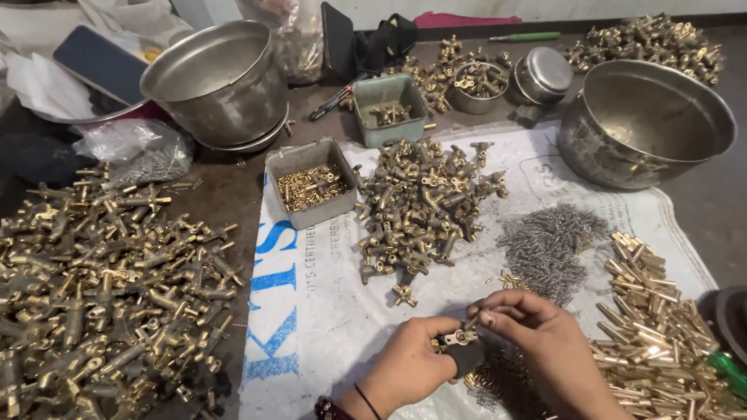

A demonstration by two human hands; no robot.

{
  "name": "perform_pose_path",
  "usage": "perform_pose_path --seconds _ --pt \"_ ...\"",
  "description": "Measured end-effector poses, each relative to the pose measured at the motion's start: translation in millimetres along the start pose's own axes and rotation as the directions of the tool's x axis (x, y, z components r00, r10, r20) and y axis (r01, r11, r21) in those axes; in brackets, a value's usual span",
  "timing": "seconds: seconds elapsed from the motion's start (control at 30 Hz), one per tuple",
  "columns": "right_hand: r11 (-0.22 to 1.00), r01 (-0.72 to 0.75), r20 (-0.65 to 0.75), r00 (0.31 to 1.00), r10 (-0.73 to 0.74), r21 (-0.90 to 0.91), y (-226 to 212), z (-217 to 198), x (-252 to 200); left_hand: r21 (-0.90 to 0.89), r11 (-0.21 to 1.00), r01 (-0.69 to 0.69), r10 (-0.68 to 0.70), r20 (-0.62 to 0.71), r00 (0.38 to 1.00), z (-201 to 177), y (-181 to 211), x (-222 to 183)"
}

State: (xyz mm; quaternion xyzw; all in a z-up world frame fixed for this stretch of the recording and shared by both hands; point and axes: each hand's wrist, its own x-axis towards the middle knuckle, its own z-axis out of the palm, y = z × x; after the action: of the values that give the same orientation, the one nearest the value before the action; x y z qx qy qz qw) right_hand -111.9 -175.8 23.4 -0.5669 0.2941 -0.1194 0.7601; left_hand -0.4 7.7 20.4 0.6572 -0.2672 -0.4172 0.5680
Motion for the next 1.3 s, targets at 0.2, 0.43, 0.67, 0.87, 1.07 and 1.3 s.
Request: perform_pose_path --seconds 0.2,0.43,0.67,0.87,1.07,1.3 --pt "0.872 0.203 0.076 0.979 -0.189 -0.445 -6 8 -15 -0.017 1.000 0.023 -0.022 0.043 0.999 3 -7 2" --pt "0.846 0.265 0.140 0.964 -0.226 -0.463 -10 1 -18 -0.332 0.931 0.149 -0.090 0.188 0.978 -3 -1 -2" --pt "0.517 -0.010 -0.155 0.959 -0.238 -0.856 -50 -44 1 -0.358 0.930 0.080 -0.064 0.055 0.996 -8 1 4" --pt "0.009 0.219 0.204 0.924 -0.323 -0.976 -37 -15 -5 -0.435 0.901 0.005 -0.023 -0.034 0.999 -3 -30 16" --pt "-0.029 0.339 0.324 0.868 -0.375 -0.940 -50 -3 25 -0.428 0.889 0.164 -0.212 -0.065 0.975 -9 16 1" --pt "-0.120 0.254 0.277 0.925 -0.261 -0.960 -43 11 44 -0.519 0.834 0.188 -0.210 0.017 0.978 -18 6 4"
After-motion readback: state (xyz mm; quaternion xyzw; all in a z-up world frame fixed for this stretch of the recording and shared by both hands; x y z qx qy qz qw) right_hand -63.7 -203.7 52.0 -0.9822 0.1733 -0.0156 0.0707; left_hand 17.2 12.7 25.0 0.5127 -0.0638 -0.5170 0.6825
